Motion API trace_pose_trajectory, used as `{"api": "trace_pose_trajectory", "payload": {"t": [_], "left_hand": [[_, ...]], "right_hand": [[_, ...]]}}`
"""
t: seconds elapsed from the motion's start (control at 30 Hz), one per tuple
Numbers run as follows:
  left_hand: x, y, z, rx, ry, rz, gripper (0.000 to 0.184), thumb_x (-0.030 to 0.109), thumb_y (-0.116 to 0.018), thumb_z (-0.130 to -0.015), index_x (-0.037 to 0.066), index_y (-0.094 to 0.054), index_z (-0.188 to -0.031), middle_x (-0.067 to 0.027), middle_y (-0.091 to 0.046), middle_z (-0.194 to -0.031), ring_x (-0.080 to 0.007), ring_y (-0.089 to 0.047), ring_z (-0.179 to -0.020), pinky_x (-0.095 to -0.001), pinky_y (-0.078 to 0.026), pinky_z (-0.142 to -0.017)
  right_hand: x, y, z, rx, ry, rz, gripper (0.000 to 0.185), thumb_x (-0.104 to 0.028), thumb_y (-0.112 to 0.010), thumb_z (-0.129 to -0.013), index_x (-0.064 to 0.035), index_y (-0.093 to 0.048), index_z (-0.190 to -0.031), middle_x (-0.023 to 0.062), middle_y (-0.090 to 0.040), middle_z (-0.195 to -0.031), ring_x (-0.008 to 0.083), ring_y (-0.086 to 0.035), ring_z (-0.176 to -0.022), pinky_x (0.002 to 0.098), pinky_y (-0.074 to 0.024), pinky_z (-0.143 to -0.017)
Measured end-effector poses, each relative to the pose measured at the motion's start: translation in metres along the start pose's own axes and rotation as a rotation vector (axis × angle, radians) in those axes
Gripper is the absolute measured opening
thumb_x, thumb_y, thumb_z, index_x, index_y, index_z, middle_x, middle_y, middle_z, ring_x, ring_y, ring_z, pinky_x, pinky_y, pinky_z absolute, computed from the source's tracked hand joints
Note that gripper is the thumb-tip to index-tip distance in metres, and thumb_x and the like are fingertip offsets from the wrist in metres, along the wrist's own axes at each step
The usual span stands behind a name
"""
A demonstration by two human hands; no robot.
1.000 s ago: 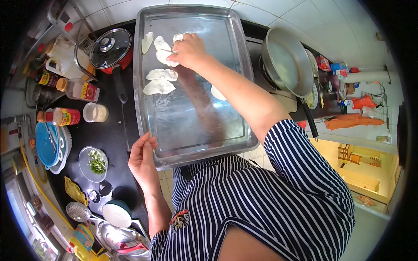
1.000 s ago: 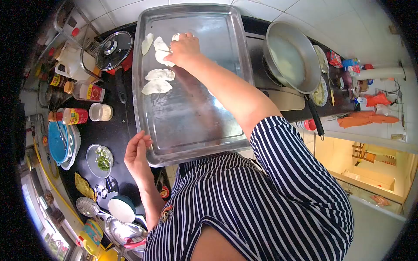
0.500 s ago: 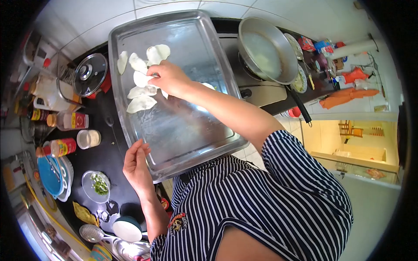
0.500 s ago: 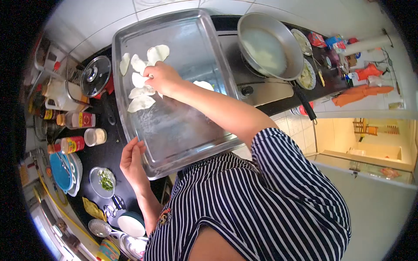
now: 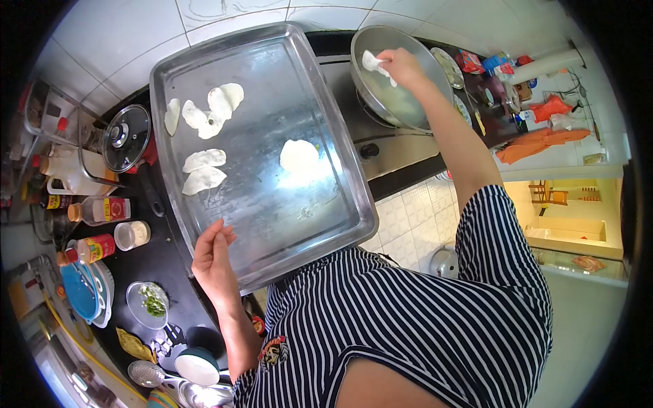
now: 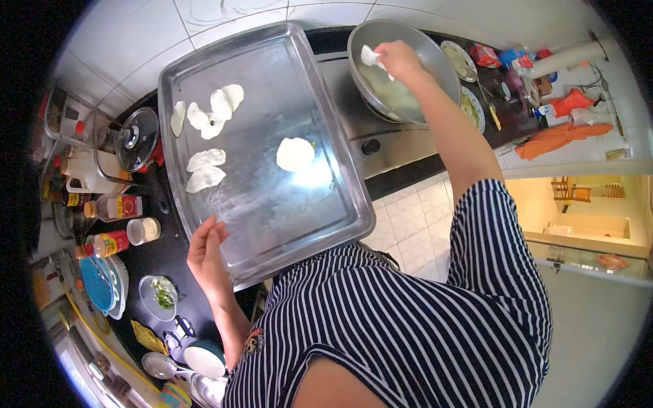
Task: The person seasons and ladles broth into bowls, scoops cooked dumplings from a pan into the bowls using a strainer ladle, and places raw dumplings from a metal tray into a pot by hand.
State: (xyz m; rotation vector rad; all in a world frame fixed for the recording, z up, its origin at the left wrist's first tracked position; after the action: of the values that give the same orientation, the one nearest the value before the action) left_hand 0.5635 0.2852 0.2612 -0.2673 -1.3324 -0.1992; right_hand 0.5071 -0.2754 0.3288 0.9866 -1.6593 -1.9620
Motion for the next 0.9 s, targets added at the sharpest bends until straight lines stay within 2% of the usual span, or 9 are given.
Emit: {"api": "trace_pose_trajectory", "payload": {"t": [0.23, 0.4, 0.53, 0.6, 0.67, 0.73, 0.77, 0.87, 0.9], "left_hand": [[0.0, 0.001, 0.006, 0.044, 0.033, -0.027, 0.022, 0.005, -0.052, -0.096, -0.002, -0.065, -0.113, -0.0106, -0.068, -0.098, -0.0155, -0.064, -0.089, -0.0289, -0.052, -0.085], [-0.001, 0.003, 0.011, 0.047, 0.042, -0.019, 0.022, 0.005, -0.052, -0.096, -0.002, -0.065, -0.113, -0.0106, -0.068, -0.099, -0.0156, -0.064, -0.089, -0.0288, -0.052, -0.085], [-0.001, 0.009, 0.009, 0.06, 0.027, 0.014, 0.022, 0.005, -0.053, -0.096, -0.002, -0.065, -0.113, -0.0101, -0.068, -0.098, -0.0156, -0.064, -0.09, -0.0278, -0.051, -0.084], [0.0, 0.014, 0.009, 0.071, 0.03, -0.002, 0.022, 0.006, -0.054, -0.096, -0.002, -0.065, -0.114, -0.0096, -0.068, -0.098, -0.0149, -0.064, -0.088, -0.0272, -0.051, -0.083], [-0.001, 0.018, 0.009, 0.066, 0.027, 0.004, 0.023, 0.007, -0.055, -0.096, -0.001, -0.065, -0.115, -0.0088, -0.069, -0.098, -0.0138, -0.064, -0.087, -0.0259, -0.05, -0.082], [0.001, 0.021, 0.01, 0.071, 0.03, 0.002, 0.023, 0.007, -0.055, -0.096, -0.001, -0.065, -0.115, -0.0088, -0.069, -0.098, -0.0137, -0.064, -0.087, -0.0259, -0.05, -0.082], [0.003, 0.022, 0.01, 0.068, 0.033, 0.003, 0.023, 0.007, -0.055, -0.096, -0.001, -0.065, -0.115, -0.0088, -0.069, -0.098, -0.0137, -0.064, -0.087, -0.0258, -0.05, -0.082], [0.004, 0.031, 0.015, 0.07, 0.03, 0.02, 0.022, 0.007, -0.054, -0.096, -0.001, -0.065, -0.114, -0.009, -0.069, -0.097, -0.0133, -0.064, -0.086, -0.0257, -0.05, -0.082], [0.004, 0.034, 0.016, 0.064, 0.033, 0.022, 0.022, 0.007, -0.054, -0.097, -0.001, -0.065, -0.113, -0.0091, -0.069, -0.097, -0.0132, -0.064, -0.086, -0.0257, -0.05, -0.083]], "right_hand": [[0.037, -0.028, -0.038, 0.112, 0.15, 0.217, 0.033, -0.006, -0.057, -0.086, -0.0108, -0.065, -0.117, 0.0207, -0.064, -0.112, 0.0339, -0.062, -0.105, 0.0426, -0.0489, -0.092], [0.044, 0.026, -0.039, 0.314, 0.164, 0.418, 0.037, -0.005, -0.048, -0.085, -0.009, -0.063, -0.118, 0.0208, -0.064, -0.113, 0.0386, -0.06, -0.106, 0.0466, -0.047, -0.093], [-0.03, 0.091, -0.01, 0.524, 0.079, 0.5, 0.028, -0.014, -0.052, -0.089, -0.0058, -0.065, -0.113, 0.0154, -0.068, -0.103, 0.0308, -0.065, -0.094, 0.042, -0.0506, -0.084], [-0.084, 0.11, 0.011, 0.815, 0.445, 0.313, 0.026, -0.021, -0.054, -0.094, -0.0071, -0.061, -0.116, 0.0147, -0.069, -0.096, 0.0349, -0.068, -0.09, 0.0436, -0.0564, -0.082], [-0.15, 0.096, 0.032, 0.379, 0.281, -0.189, 0.03, -0.023, -0.053, -0.095, -0.015, -0.06, -0.123, 0.0173, -0.065, -0.116, 0.0348, -0.061, -0.109, 0.0482, -0.0421, -0.103], [-0.219, 0.051, 0.056, 0.093, 0.347, -0.287, 0.027, -0.025, -0.058, -0.092, -0.0071, -0.067, -0.11, 0.0071, -0.069, -0.091, 0.0183, -0.063, -0.081, 0.0336, -0.0501, -0.075], [-0.237, 0.011, 0.048, -0.04, 0.457, -0.348, 0.032, -0.034, -0.062, -0.091, -0.0077, -0.067, -0.109, 0.0008, -0.066, -0.084, 0.0106, -0.056, -0.075, 0.0291, -0.0475, -0.07], [-0.302, -0.095, 0.053, -0.188, 0.691, -0.188, 0.026, -0.03, -0.062, -0.09, -0.0067, -0.069, -0.099, 0.0097, -0.07, -0.091, 0.0211, -0.064, -0.08, 0.0341, -0.0498, -0.072], [-0.317, -0.122, 0.053, -0.241, 0.648, -0.148, 0.026, -0.03, -0.062, -0.089, -0.0063, -0.069, -0.097, 0.0107, -0.07, -0.092, 0.0228, -0.065, -0.082, 0.035, -0.0503, -0.074]]}}
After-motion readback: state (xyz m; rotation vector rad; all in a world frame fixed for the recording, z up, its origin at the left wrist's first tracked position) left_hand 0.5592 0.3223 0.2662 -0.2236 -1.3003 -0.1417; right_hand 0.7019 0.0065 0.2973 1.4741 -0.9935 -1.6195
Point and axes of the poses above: each hand's wrist, its own z-axis away from the middle knuckle, its own y-axis out of the back of the hand, x = y × z, the point moved 8 cm from there along -z, towards the middle knuckle
